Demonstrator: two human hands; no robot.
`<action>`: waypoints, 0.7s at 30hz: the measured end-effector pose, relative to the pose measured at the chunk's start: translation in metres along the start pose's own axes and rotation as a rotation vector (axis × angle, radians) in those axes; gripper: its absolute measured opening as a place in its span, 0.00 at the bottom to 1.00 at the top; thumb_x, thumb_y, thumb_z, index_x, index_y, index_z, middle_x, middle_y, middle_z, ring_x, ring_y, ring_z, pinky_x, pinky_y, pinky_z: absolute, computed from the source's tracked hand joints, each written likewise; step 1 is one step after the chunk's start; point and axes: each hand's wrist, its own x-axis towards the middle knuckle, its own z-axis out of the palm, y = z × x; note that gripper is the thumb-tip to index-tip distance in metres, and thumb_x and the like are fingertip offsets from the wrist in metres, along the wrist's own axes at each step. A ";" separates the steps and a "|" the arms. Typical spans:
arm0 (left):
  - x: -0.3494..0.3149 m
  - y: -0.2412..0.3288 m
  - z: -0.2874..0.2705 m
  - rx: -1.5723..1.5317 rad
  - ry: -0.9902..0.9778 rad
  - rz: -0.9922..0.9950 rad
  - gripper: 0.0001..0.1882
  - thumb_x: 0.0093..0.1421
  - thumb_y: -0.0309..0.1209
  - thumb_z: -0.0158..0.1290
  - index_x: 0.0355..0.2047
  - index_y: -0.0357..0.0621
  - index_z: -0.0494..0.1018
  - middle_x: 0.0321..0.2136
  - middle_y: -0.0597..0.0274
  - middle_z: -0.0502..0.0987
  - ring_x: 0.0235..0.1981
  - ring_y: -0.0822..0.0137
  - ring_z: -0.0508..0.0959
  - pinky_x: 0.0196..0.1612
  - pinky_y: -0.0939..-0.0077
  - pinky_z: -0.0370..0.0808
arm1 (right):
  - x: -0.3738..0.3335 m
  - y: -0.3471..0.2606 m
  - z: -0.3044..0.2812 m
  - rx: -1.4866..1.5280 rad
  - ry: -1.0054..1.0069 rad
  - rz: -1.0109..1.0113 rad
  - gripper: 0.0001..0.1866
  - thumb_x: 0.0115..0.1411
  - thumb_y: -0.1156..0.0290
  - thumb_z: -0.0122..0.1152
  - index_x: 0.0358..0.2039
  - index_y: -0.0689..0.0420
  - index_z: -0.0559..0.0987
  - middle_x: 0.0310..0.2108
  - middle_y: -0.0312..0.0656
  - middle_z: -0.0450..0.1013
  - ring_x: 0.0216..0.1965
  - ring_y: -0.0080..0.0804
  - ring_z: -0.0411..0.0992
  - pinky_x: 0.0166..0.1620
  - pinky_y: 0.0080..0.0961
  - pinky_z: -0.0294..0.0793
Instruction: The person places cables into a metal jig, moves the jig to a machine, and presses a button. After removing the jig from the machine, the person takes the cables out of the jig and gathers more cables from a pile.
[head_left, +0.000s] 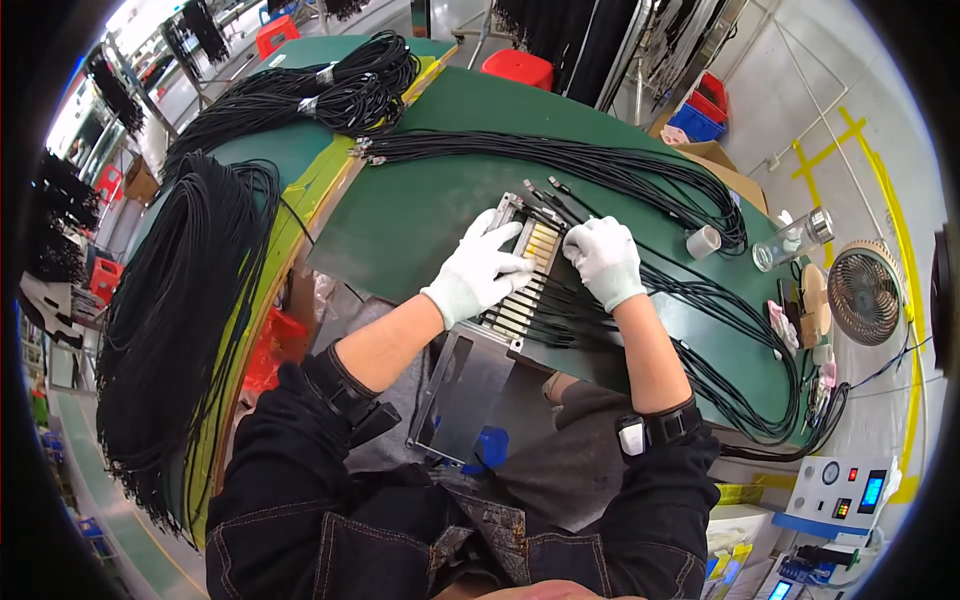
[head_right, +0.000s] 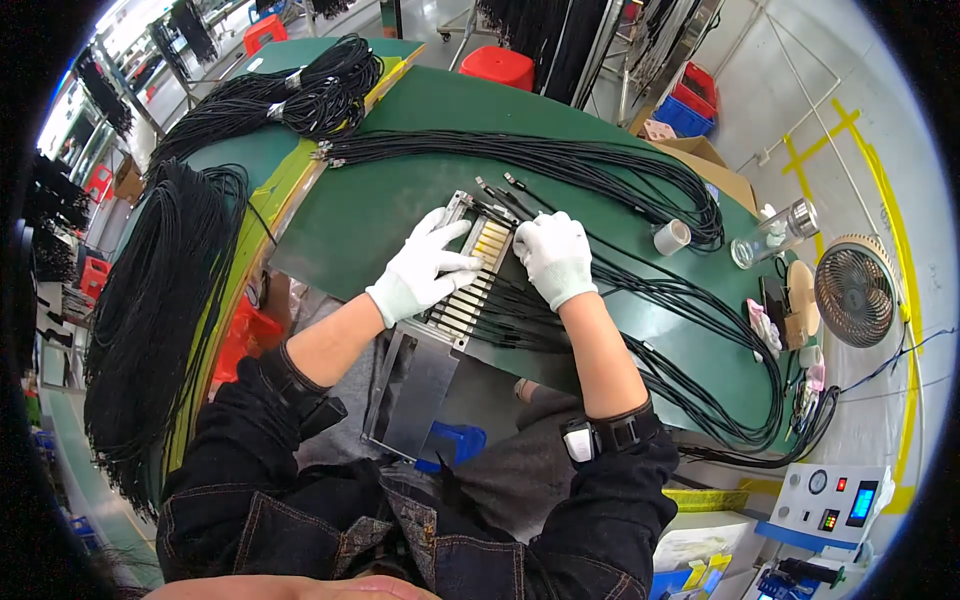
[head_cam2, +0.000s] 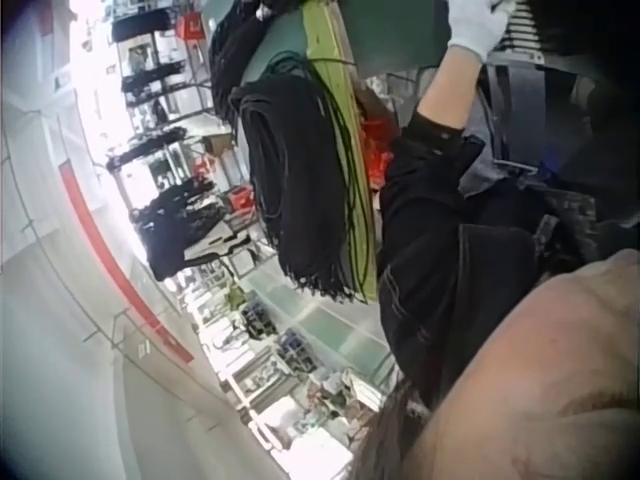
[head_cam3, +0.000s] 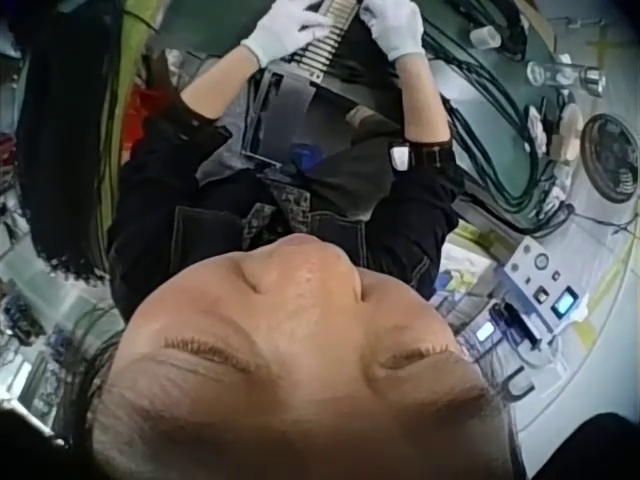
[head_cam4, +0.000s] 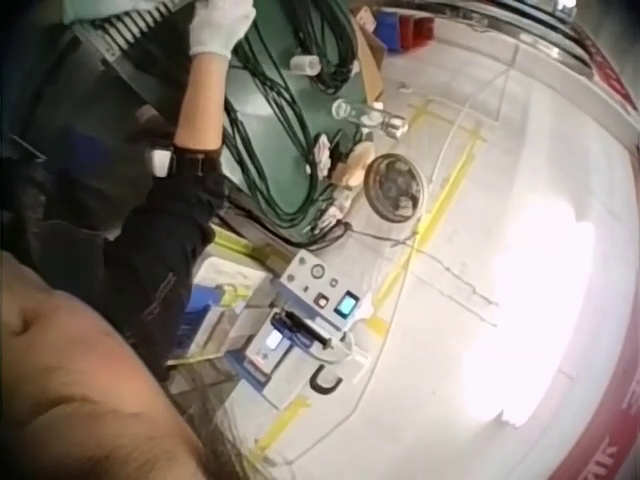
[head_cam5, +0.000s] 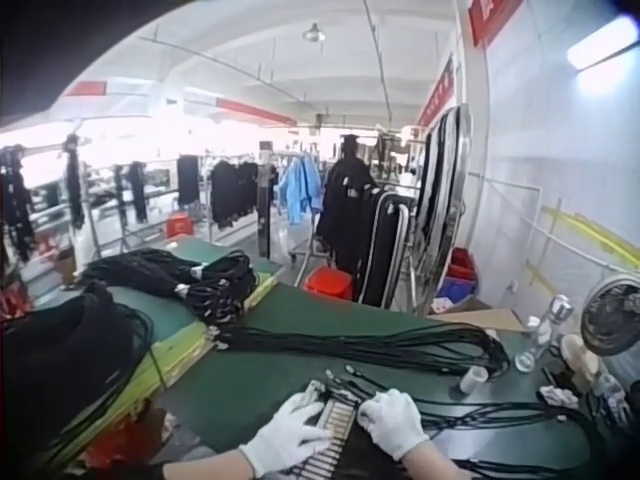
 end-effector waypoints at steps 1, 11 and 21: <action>0.000 -0.001 0.000 -0.026 0.009 -0.010 0.12 0.59 0.40 0.59 0.41 0.54 0.84 0.59 0.47 0.71 0.65 0.40 0.60 0.68 0.53 0.57 | -0.003 -0.002 -0.002 0.102 0.019 0.013 0.07 0.52 0.63 0.67 0.29 0.50 0.81 0.26 0.39 0.75 0.32 0.43 0.73 0.41 0.38 0.71; 0.010 -0.008 -0.009 -0.092 0.115 0.131 0.09 0.59 0.35 0.58 0.34 0.43 0.79 0.55 0.50 0.74 0.59 0.49 0.68 0.63 0.56 0.62 | -0.009 -0.056 -0.014 0.458 0.080 -0.021 0.11 0.50 0.65 0.69 0.33 0.53 0.78 0.26 0.42 0.74 0.35 0.45 0.74 0.41 0.39 0.70; 0.008 -0.009 -0.008 -0.226 0.229 0.041 0.05 0.58 0.29 0.59 0.31 0.41 0.76 0.48 0.52 0.76 0.49 0.57 0.73 0.50 0.66 0.72 | -0.012 -0.039 -0.016 0.405 -0.004 0.057 0.12 0.49 0.64 0.71 0.32 0.53 0.78 0.26 0.42 0.74 0.35 0.44 0.73 0.41 0.39 0.70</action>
